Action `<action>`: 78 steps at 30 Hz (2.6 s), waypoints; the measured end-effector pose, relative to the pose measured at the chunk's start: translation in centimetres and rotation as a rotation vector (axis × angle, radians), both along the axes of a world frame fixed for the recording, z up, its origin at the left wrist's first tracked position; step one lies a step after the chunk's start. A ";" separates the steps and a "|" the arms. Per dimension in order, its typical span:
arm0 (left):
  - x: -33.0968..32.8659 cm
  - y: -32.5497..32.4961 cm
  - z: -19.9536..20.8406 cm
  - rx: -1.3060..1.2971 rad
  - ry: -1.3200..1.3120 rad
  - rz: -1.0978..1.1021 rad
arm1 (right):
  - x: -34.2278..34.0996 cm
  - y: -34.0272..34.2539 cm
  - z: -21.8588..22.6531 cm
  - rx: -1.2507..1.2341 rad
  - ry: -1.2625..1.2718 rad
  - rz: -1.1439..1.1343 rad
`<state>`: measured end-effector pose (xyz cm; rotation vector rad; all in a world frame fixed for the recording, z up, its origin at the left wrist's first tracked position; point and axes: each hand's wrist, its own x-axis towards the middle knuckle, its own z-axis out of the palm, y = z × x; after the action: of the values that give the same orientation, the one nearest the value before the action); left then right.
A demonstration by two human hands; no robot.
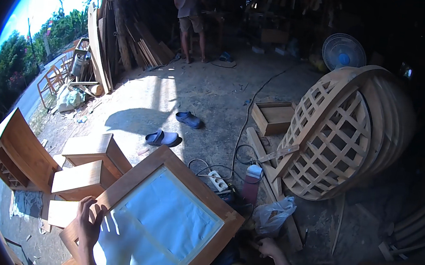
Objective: The person applies a putty-like substance to the edges and gaps of a wooden frame using a small wooden stick tool, smoothing the material along the joints and then placing a calendar into the frame.
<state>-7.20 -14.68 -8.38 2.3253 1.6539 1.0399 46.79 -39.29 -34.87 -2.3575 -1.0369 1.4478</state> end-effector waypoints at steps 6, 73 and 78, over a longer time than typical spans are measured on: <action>8.4 -3.0 5.9 -0.072 -0.280 -0.518 | 1.0 -3.8 -3.8 0.055 0.145 -0.205; 10.6 -7.4 -1.5 -0.330 -0.610 -0.510 | -24.0 18.5 28.7 1.044 0.743 0.333; 10.5 -5.8 -4.4 -0.569 -0.794 -0.499 | -25.2 20.7 28.8 1.262 0.290 0.746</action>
<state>3.30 -20.47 -12.79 1.5188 0.8458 1.0014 21.64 -18.55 -6.03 -0.8738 -2.0030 0.7415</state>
